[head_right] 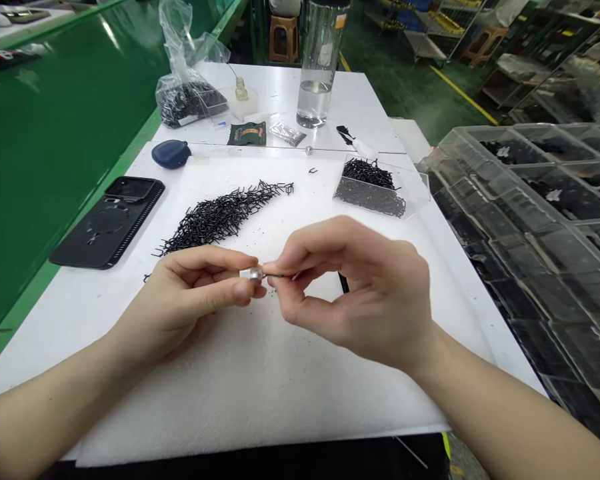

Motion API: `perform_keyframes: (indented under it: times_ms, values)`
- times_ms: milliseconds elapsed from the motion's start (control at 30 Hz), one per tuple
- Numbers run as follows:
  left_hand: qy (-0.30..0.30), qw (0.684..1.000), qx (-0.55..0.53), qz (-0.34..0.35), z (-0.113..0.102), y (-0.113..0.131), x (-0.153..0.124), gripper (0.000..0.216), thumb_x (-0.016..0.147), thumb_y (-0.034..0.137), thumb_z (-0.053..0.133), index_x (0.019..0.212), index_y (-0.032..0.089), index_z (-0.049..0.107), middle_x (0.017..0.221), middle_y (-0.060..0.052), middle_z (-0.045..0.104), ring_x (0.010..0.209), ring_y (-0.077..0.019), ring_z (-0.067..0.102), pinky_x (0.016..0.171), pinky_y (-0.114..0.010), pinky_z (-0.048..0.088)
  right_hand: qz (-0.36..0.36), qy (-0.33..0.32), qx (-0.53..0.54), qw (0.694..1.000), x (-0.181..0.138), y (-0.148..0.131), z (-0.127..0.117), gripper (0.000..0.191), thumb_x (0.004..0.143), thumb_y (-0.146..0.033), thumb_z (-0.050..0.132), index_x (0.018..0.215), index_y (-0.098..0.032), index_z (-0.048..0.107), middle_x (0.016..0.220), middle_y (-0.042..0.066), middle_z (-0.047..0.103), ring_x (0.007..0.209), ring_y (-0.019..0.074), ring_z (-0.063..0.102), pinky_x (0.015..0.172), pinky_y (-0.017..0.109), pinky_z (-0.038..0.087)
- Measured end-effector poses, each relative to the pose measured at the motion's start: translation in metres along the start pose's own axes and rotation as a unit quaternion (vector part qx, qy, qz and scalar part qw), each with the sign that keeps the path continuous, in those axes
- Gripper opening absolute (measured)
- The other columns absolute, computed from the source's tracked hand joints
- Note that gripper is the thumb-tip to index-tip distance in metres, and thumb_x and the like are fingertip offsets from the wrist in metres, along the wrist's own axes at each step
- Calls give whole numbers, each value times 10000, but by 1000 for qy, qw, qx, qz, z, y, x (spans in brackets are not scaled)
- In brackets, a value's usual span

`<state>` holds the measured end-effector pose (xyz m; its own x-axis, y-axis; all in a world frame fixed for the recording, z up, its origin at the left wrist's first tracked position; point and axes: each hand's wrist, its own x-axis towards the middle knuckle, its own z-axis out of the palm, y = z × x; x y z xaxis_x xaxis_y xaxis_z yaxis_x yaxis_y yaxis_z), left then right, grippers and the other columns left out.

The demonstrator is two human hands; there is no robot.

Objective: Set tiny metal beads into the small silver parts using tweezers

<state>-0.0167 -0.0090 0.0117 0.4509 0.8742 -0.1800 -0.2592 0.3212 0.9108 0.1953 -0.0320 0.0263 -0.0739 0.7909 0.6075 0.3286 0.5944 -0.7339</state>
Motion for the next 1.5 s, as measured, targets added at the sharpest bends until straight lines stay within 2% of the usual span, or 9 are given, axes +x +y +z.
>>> perform_keyframes:
  times_ms: [133,267,467,633,700,800,900,1167,1500]
  values:
    - [0,995,72,69,3,1,-1,227,823,224,905,1000,359,861,992,51,834,905,-89,741,812,-152,577,57,50,50,996,6,0,-3,378,734,28,825,906,-291,715,815,-64,788,714,155,805,604,221,679]
    - [-17,967,209,145,8,0,-5,102,851,223,870,930,286,857,982,0,836,919,-157,732,751,-240,548,87,38,103,990,11,6,-7,400,735,61,795,923,-281,712,820,-65,822,693,155,813,605,211,674]
    - [-90,859,446,233,8,-11,-7,45,901,252,787,867,268,812,837,-17,827,808,-207,714,776,-317,566,105,20,120,987,11,5,-7,352,784,39,759,960,-259,695,812,-60,819,694,141,810,596,204,662]
    - [-70,826,480,289,8,-13,-7,27,899,262,794,884,264,817,940,-30,844,840,-213,689,807,-330,567,116,10,113,987,9,7,-7,327,791,0,769,970,-263,688,806,-57,809,712,146,809,619,223,661]
    - [-38,820,475,317,9,-11,-9,116,877,277,832,992,265,823,1049,-43,831,906,-215,694,847,-339,567,120,4,116,986,9,9,-7,327,792,-13,780,973,-267,684,814,-59,810,721,148,807,619,228,658]
    - [5,826,435,359,9,-8,-11,364,877,196,829,1234,243,776,1185,-68,786,1045,-214,706,946,-369,555,125,-11,135,983,9,12,-8,316,802,-56,815,988,-269,673,831,-58,812,749,142,805,651,228,664]
    - [-10,849,365,382,7,-10,-10,479,888,73,777,1338,230,732,1278,-72,778,1173,-217,707,1044,-399,541,127,-16,145,981,8,12,-7,327,807,-53,818,998,-271,667,836,-66,810,743,128,798,662,215,662]
    - [-52,875,302,376,6,-15,-9,564,866,-24,734,1384,196,707,1356,-82,758,1277,-225,691,1126,-398,542,125,-13,117,985,7,11,-5,323,808,-67,821,980,-299,677,815,-66,804,711,153,787,586,257,627]
    - [-52,894,288,340,6,-13,-11,582,877,-2,721,1413,224,688,1409,-47,732,1260,-208,686,1073,-358,577,122,-12,125,984,7,10,-4,307,824,-64,808,971,-292,665,823,-56,804,683,152,769,554,283,591]
